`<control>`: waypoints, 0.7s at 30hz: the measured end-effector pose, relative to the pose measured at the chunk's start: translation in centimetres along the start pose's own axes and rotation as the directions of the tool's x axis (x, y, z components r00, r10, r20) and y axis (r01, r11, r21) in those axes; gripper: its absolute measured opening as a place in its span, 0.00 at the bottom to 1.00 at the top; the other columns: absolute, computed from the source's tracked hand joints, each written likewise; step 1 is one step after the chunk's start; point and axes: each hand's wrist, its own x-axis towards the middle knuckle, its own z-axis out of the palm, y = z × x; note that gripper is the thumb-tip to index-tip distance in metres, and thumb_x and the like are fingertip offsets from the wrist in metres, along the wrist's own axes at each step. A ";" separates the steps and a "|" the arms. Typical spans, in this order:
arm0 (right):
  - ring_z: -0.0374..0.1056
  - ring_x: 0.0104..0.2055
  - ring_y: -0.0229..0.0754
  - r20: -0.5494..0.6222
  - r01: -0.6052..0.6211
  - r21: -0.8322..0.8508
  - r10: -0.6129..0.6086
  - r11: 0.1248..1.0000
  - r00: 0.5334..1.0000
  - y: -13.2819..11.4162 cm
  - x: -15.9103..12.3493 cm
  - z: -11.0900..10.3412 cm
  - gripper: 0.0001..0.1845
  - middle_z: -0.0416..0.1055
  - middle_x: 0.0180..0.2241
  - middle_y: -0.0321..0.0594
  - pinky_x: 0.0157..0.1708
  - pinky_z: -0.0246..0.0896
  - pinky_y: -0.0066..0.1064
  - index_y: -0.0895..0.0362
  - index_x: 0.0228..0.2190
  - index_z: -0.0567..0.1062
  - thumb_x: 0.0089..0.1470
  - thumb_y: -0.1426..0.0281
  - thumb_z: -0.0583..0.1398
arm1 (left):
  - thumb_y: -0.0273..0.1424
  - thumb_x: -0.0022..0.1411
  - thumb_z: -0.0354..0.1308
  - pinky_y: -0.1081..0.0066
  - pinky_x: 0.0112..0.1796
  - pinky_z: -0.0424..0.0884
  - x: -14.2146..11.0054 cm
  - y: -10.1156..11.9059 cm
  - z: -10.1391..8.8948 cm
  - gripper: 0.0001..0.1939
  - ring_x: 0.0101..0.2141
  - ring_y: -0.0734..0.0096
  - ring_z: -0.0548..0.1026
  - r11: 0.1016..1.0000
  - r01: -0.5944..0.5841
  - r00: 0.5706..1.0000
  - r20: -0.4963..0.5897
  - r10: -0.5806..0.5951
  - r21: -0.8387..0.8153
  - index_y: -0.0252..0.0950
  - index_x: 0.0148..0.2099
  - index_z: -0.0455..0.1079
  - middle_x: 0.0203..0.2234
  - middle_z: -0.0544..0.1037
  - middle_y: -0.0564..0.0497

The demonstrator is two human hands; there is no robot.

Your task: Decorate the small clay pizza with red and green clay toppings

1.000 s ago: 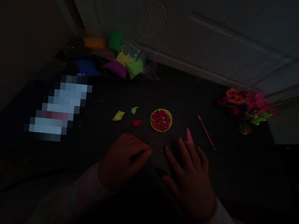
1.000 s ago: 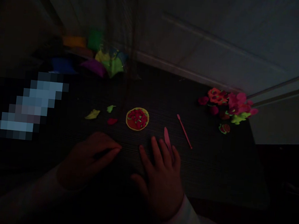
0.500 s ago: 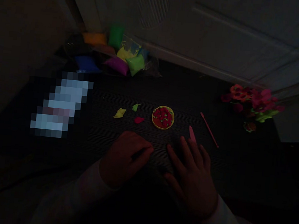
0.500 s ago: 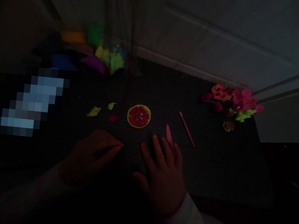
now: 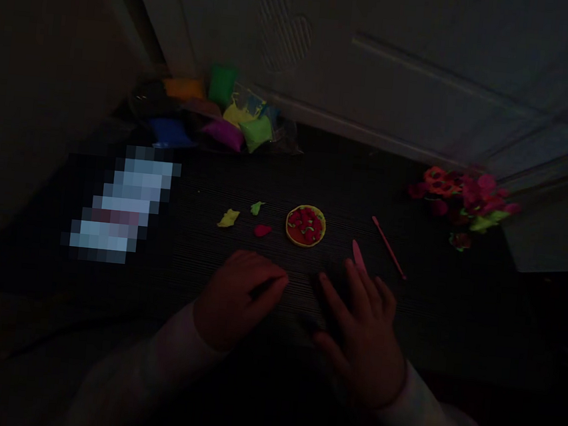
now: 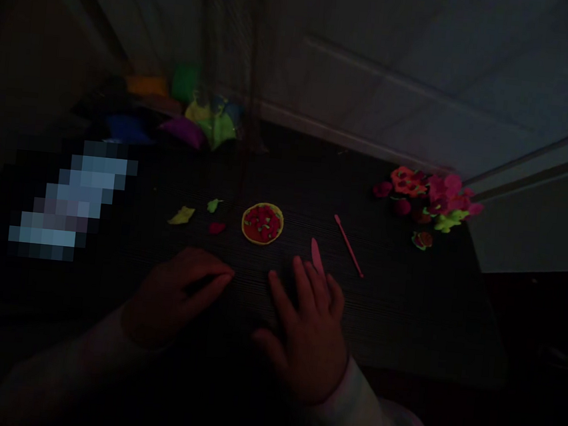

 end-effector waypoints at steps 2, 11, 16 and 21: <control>0.38 0.60 0.56 -0.054 -0.004 0.208 0.016 0.978 0.998 -0.1 -0.1 -0.7 0.30 0.32 0.62 0.45 0.51 0.44 0.52 0.53 0.57 0.48 0.55 0.56 0.44 | 0.26 0.56 0.52 0.70 0.34 0.66 0.0 0.0 0.0 0.05 0.30 0.72 0.72 1.000 0.010 1.000 -0.017 -0.010 -0.006 0.33 0.33 0.69 0.27 0.76 0.51; 0.54 0.56 0.38 0.067 -0.109 0.854 0.100 0.508 0.993 -3.1 0.8 -2.2 0.35 0.50 0.58 0.39 0.43 0.61 0.42 0.50 0.58 0.37 0.51 0.73 0.17 | 0.27 0.54 0.54 0.70 0.36 0.69 0.4 3.2 -0.6 0.07 0.34 0.71 0.72 0.992 0.055 0.978 -0.195 -0.077 -0.114 0.36 0.36 0.71 0.32 0.76 0.51; 0.54 0.55 0.36 0.091 -0.115 0.895 0.075 0.430 0.993 -4.0 1.0 -2.1 0.35 0.53 0.57 0.38 0.44 0.60 0.41 0.50 0.58 0.37 0.51 0.71 0.16 | 0.29 0.52 0.57 0.69 0.38 0.70 0.6 4.6 -0.3 0.08 0.35 0.71 0.72 0.974 0.106 0.969 -0.199 -0.146 -0.199 0.39 0.36 0.73 0.33 0.75 0.52; 0.51 0.57 0.36 0.051 -0.087 0.913 0.102 0.399 0.994 -4.4 1.1 -2.4 0.37 0.49 0.58 0.37 0.45 0.60 0.41 0.49 0.57 0.43 0.51 0.71 0.17 | 0.28 0.49 0.60 0.70 0.37 0.70 0.6 5.1 0.0 0.07 0.33 0.71 0.73 0.912 0.225 0.946 -0.146 -0.288 -0.344 0.39 0.34 0.73 0.32 0.76 0.53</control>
